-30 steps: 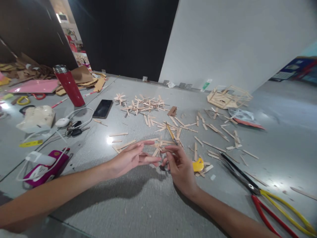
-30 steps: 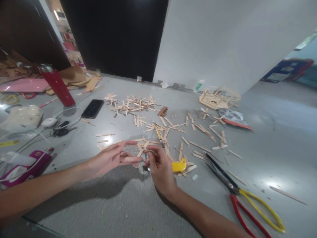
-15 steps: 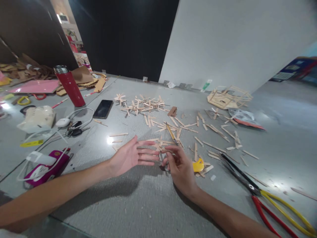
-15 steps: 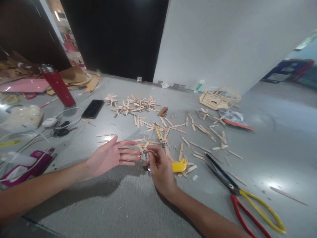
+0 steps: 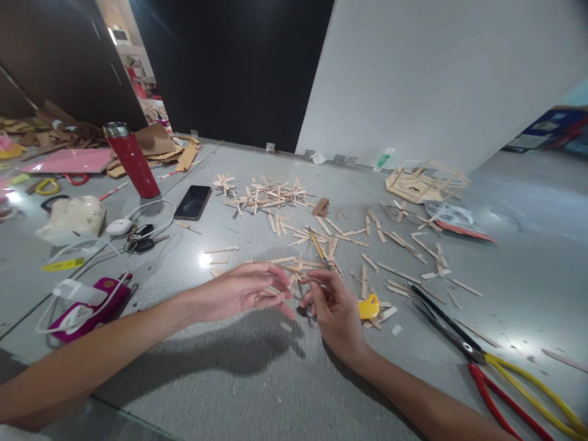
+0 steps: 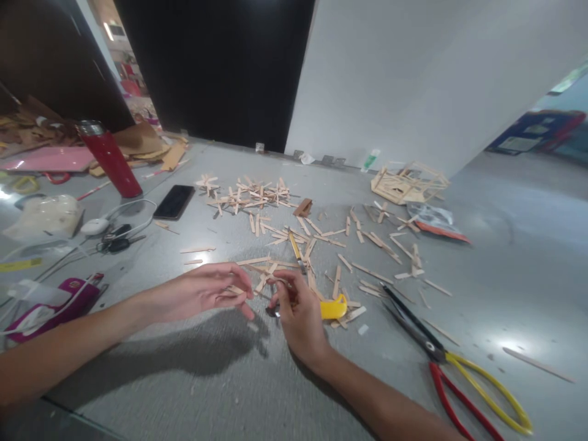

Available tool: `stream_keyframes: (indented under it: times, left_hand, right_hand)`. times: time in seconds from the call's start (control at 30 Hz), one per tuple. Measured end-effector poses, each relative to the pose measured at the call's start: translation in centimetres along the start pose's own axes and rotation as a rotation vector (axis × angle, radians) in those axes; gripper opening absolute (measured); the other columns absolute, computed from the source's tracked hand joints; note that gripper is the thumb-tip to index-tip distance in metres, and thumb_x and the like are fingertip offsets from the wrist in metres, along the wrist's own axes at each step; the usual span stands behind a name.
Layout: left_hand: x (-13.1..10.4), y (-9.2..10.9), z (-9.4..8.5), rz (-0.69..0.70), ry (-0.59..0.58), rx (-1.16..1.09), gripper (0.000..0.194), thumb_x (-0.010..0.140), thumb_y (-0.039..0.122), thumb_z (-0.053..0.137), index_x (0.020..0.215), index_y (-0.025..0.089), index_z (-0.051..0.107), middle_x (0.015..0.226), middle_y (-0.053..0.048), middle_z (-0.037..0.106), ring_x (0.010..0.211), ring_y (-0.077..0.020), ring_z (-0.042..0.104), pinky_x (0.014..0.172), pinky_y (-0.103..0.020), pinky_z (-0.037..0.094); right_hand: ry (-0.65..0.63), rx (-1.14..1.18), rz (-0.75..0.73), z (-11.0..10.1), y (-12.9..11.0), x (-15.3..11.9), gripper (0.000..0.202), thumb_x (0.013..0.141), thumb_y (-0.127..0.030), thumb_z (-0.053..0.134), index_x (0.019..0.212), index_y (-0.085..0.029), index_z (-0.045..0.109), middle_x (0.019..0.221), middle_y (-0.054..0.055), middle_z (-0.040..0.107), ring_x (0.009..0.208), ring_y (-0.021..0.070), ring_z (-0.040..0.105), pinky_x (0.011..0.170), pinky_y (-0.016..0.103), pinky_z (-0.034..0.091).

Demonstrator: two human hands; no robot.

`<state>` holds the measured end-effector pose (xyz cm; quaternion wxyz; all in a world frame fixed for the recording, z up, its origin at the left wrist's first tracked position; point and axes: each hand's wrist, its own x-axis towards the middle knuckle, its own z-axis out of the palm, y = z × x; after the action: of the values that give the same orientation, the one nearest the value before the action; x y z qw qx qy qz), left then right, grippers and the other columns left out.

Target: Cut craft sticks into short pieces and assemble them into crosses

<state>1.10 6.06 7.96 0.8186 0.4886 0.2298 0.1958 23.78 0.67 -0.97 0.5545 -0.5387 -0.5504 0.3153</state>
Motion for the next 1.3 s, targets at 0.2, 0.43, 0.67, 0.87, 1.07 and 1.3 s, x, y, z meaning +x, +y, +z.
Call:
stream_keyframes:
  times: [0.2, 0.43, 0.67, 0.87, 1.07, 1.3]
  left_hand:
    - [0.2, -1.0, -0.9, 0.073, 0.035, 0.204, 0.042, 0.090, 0.037, 0.085, 0.121, 0.021, 0.062, 0.111, -0.008, 0.073, 0.094, -0.0213, 0.079, 0.090, -0.034, 0.052]
    - [0.6, -2.1, -1.5, -0.003, 0.282, 0.279, 0.091, 0.069, 0.029, 0.097, 0.148, 0.014, 0.056, 0.075, -0.003, 0.078, 0.060, -0.0174, 0.070, 0.067, -0.030, 0.055]
    - [0.5, -2.0, -1.4, 0.094, 0.439, 0.611, 0.042, 0.083, 0.023, 0.078, 0.121, 0.020, 0.063, 0.084, -0.001, 0.071, 0.072, -0.0184, 0.072, 0.069, -0.028, 0.051]
    - [0.6, -3.1, -2.4, 0.244, 0.392, 0.876, 0.025, 0.104, 0.028, 0.052, 0.127, 0.024, 0.046, 0.099, -0.004, 0.066, 0.084, -0.0172, 0.069, 0.079, -0.031, 0.051]
    - [0.2, -2.5, -1.6, 0.077, 0.423, 0.628, 0.055, 0.082, 0.023, 0.077, 0.120, 0.029, 0.037, 0.077, 0.006, 0.066, 0.059, -0.0159, 0.067, 0.064, -0.027, 0.051]
    - [0.6, -2.4, -1.5, 0.156, 0.410, 0.713, 0.027, 0.090, 0.022, 0.067, 0.113, 0.024, 0.052, 0.086, 0.000, 0.070, 0.078, -0.0188, 0.071, 0.076, -0.031, 0.054]
  right_hand:
    - [0.004, -0.002, -0.005, 0.0, 0.1, 0.1, 0.019, 0.103, -0.043, 0.061, 0.107, -0.024, 0.063, 0.093, 0.003, 0.076, 0.052, 0.0127, 0.067, 0.047, 0.026, 0.053]
    - [0.006, 0.019, -0.011, 0.1, -0.3, 0.1, 0.019, 0.103, -0.042, 0.060, 0.106, -0.024, 0.063, 0.093, 0.004, 0.076, 0.052, 0.0118, 0.067, 0.046, 0.024, 0.053]
    - [0.015, 0.051, -0.021, 0.3, -0.2, 0.0, 0.020, 0.102, -0.044, 0.061, 0.105, -0.024, 0.062, 0.090, 0.002, 0.076, 0.050, 0.0117, 0.066, 0.045, 0.024, 0.053]
    - [0.003, 0.074, -0.026, 0.3, -0.3, 0.0, 0.019, 0.102, -0.043, 0.062, 0.104, -0.024, 0.062, 0.090, 0.002, 0.076, 0.050, 0.0117, 0.067, 0.044, 0.024, 0.053]
    - [-0.021, 0.099, -0.034, 0.2, -0.5, 0.0, 0.015, 0.102, -0.039, 0.061, 0.104, -0.024, 0.064, 0.091, 0.003, 0.076, 0.049, 0.0108, 0.066, 0.045, 0.023, 0.053]
    - [-0.082, 0.149, -0.052, 0.1, -0.4, -0.2, 0.014, 0.104, -0.039, 0.061, 0.104, -0.025, 0.063, 0.089, 0.002, 0.075, 0.049, 0.0099, 0.066, 0.044, 0.021, 0.052]
